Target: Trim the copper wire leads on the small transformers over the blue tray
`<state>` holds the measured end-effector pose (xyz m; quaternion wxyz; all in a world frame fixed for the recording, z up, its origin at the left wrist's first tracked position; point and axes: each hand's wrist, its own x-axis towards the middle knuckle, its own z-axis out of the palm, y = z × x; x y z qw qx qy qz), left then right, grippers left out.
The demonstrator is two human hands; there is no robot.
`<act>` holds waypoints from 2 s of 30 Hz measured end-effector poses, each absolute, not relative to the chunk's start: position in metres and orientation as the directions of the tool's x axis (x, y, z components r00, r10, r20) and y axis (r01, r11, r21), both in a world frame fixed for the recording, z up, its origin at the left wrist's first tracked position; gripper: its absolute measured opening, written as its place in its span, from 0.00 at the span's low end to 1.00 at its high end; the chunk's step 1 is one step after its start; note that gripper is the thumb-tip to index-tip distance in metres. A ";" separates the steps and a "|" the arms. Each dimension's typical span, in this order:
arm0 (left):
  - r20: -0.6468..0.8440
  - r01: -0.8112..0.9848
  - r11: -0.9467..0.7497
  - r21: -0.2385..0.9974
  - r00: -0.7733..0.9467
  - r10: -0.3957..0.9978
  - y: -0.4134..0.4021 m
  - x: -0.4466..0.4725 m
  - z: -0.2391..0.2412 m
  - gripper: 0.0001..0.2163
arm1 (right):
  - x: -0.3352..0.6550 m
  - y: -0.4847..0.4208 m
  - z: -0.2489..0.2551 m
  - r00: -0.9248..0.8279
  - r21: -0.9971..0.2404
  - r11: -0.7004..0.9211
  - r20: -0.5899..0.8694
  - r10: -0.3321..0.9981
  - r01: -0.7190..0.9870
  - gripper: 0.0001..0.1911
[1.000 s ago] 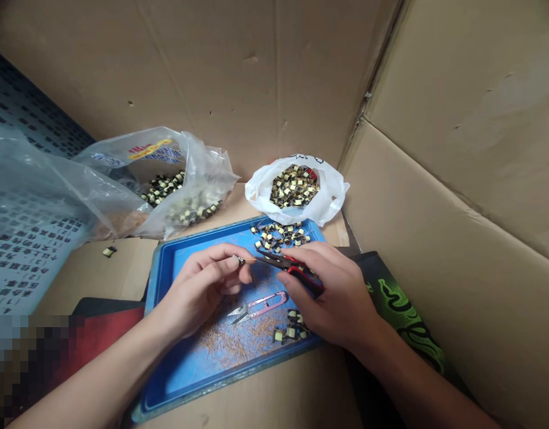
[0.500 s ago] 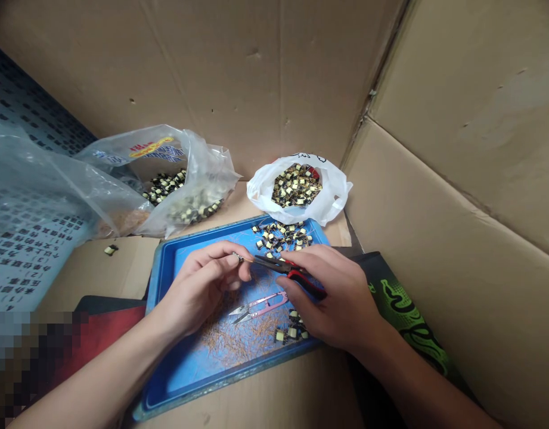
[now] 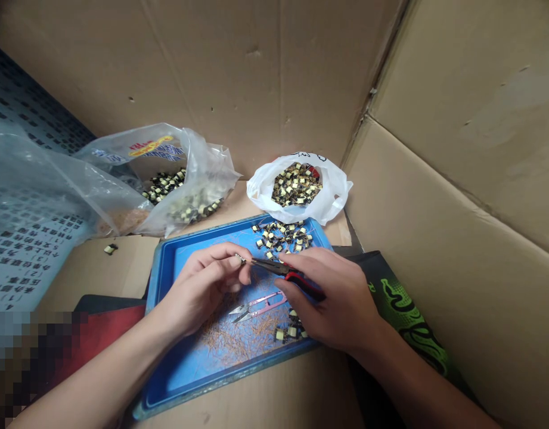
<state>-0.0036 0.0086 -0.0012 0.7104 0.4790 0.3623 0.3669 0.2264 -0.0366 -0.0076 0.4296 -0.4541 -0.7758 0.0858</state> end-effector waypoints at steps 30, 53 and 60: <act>-0.067 -0.073 0.119 0.990 0.499 0.864 0.005 -0.005 0.006 0.11 | 0.230 -0.029 -0.009 -0.167 -0.198 0.314 0.533 0.829 0.929 0.10; 0.000 -0.036 0.018 0.999 0.428 0.904 0.001 -0.001 -0.001 0.14 | 0.207 -0.041 -0.023 -0.476 -0.383 0.538 0.252 0.843 0.751 0.05; 0.003 -0.069 0.030 0.997 0.431 0.902 0.003 0.001 -0.003 0.15 | 0.223 -0.039 -0.001 -0.553 -0.717 0.466 0.134 0.822 0.519 0.06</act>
